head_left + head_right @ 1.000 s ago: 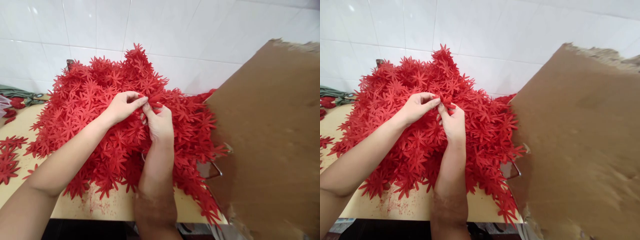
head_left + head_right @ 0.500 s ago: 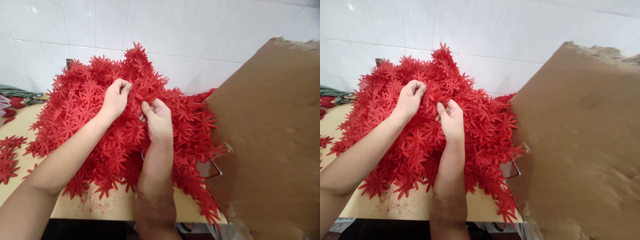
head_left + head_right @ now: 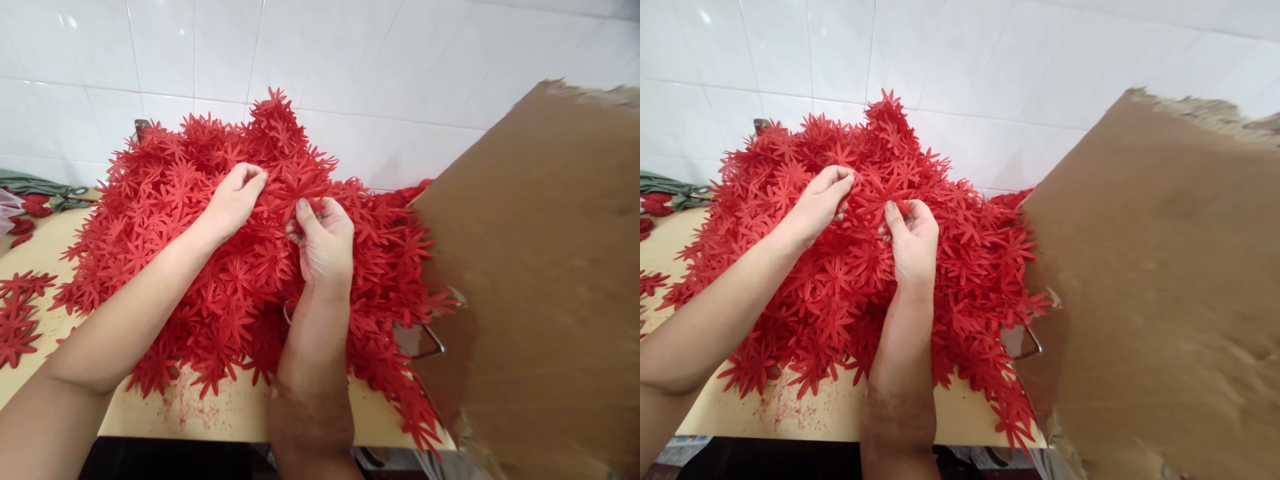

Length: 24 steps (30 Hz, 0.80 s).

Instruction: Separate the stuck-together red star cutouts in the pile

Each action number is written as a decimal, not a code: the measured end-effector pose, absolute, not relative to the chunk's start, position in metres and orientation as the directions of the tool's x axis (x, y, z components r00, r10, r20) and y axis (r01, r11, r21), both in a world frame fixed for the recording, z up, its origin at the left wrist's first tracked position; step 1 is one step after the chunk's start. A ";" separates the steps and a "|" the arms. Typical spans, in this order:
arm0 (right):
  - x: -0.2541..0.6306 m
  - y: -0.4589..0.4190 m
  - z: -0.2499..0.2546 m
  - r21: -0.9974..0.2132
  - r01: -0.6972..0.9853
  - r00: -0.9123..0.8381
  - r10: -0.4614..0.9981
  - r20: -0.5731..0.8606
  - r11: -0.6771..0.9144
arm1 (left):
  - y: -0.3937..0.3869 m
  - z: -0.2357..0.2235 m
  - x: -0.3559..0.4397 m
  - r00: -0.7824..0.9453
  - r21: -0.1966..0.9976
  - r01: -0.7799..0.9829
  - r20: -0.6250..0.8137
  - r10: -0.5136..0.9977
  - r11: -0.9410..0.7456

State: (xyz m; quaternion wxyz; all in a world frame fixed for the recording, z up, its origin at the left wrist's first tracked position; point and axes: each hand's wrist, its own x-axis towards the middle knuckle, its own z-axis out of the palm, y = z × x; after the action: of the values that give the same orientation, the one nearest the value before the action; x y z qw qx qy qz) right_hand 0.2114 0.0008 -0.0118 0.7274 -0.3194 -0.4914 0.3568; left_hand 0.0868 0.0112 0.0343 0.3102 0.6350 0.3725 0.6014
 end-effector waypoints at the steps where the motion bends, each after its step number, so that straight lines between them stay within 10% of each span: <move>1: 0.212 0.001 -0.012 -0.812 -0.202 0.253 0.830 0.498 0.548 | 0.010 0.034 0.087 0.061 0.843 0.137 0.516 0.854 -0.520; 12: 0.209 -0.003 -0.010 -0.792 -0.240 0.208 0.827 0.522 0.561 | 0.009 0.030 0.086 0.311 0.868 0.056 0.454 0.835 -0.493; 24: 0.220 0.007 -0.015 -0.751 -0.337 0.302 0.821 0.484 0.567 | 0.011 0.041 0.078 -0.012 0.856 0.066 0.514 0.858 -0.512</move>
State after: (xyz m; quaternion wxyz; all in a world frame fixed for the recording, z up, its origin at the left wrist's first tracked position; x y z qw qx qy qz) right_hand 0.2203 0.0071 -0.0153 0.7612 -0.2678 -0.4517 0.3806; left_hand 0.0779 0.0115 0.0412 0.3260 0.6225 0.3712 0.6070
